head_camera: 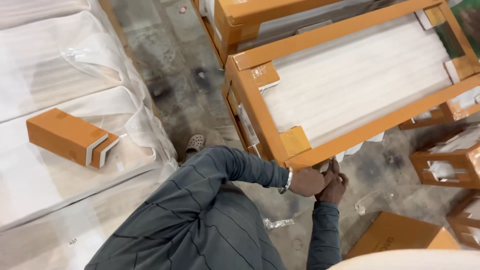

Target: Applying cardboard corners and tape to furniture panels for shipment.

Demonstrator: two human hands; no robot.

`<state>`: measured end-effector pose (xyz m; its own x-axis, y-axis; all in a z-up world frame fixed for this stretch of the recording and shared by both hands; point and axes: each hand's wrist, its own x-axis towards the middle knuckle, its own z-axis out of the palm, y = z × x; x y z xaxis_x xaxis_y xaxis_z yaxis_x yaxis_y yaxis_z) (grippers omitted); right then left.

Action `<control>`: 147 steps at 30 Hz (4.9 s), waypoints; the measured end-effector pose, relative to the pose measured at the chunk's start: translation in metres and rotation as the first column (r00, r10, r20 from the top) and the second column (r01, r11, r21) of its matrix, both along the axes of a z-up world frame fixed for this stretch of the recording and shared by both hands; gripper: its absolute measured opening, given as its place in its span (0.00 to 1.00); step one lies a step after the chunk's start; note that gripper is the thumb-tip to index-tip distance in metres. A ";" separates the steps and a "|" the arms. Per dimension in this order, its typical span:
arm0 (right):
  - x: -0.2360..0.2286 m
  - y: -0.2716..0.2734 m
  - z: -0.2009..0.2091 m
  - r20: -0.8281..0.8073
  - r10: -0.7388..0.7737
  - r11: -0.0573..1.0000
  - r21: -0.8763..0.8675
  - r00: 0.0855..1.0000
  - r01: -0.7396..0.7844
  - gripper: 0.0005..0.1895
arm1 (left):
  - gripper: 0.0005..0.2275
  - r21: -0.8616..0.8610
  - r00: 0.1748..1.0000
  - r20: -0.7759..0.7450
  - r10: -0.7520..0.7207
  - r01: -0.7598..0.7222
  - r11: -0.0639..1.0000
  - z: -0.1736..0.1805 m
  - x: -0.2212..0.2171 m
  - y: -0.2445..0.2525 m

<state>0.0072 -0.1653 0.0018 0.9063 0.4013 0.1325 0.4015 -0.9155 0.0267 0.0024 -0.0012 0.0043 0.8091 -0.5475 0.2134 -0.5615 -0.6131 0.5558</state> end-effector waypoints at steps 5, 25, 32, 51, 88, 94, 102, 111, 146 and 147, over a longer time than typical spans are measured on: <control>-0.007 0.011 0.031 0.147 0.094 0.994 0.037 0.985 -0.100 0.44 | 0.25 -0.080 0.996 0.087 0.033 -0.026 0.996 -0.001 0.017 -0.014; -0.054 0.062 0.008 0.070 -0.558 0.816 0.229 0.827 0.532 0.06 | 0.06 -0.124 0.987 -0.115 -0.113 0.099 0.987 0.045 0.034 0.040; -0.146 0.076 0.047 0.065 -0.590 0.688 0.562 0.805 0.459 0.04 | 0.21 0.018 0.980 0.160 -0.121 0.120 0.993 0.049 0.036 0.041; 0.048 0.065 -0.129 -0.039 -0.580 0.087 0.990 0.813 0.109 0.25 | 0.33 -0.067 0.994 0.040 -0.102 0.105 0.992 0.045 -0.012 0.202; -0.016 0.161 0.009 -0.190 -0.631 0.003 0.969 0.752 0.247 0.21 | 0.32 -0.564 0.494 -0.780 -0.385 -0.286 0.775 -0.047 0.253 0.447; -0.056 0.199 -0.001 -0.129 -0.696 -0.140 0.989 0.707 0.043 0.25 | 0.38 -0.558 0.589 -0.758 -0.281 -0.363 0.746 -0.059 0.244 0.445; -0.045 0.172 0.007 -0.060 -0.685 -0.110 0.994 0.726 -0.022 0.23 | 0.42 -0.693 0.401 -0.718 -0.569 -0.480 0.538 -0.045 0.239 0.420; -0.041 0.151 0.044 0.028 -0.696 0.229 0.956 0.718 0.185 0.23 | 0.45 -0.555 0.610 -0.737 -0.291 -0.300 0.776 -0.046 0.215 0.406; 0.307 0.547 0.084 0.199 0.383 0.825 0.366 0.902 -0.431 0.22 | 0.15 -0.557 0.689 -0.242 0.683 -0.676 0.483 -0.047 0.266 0.658; 0.313 0.552 0.055 0.085 0.418 0.855 0.300 0.904 -0.424 0.22 | 0.14 -0.556 0.707 -0.255 0.659 -0.665 0.498 -0.045 0.275 0.669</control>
<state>0.3207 0.3865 0.0568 0.6567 0.6815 0.3230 0.7522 -0.6228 -0.2150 0.2772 0.6682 -0.0409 0.8852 0.3812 0.2667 -0.1223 -0.3625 0.9239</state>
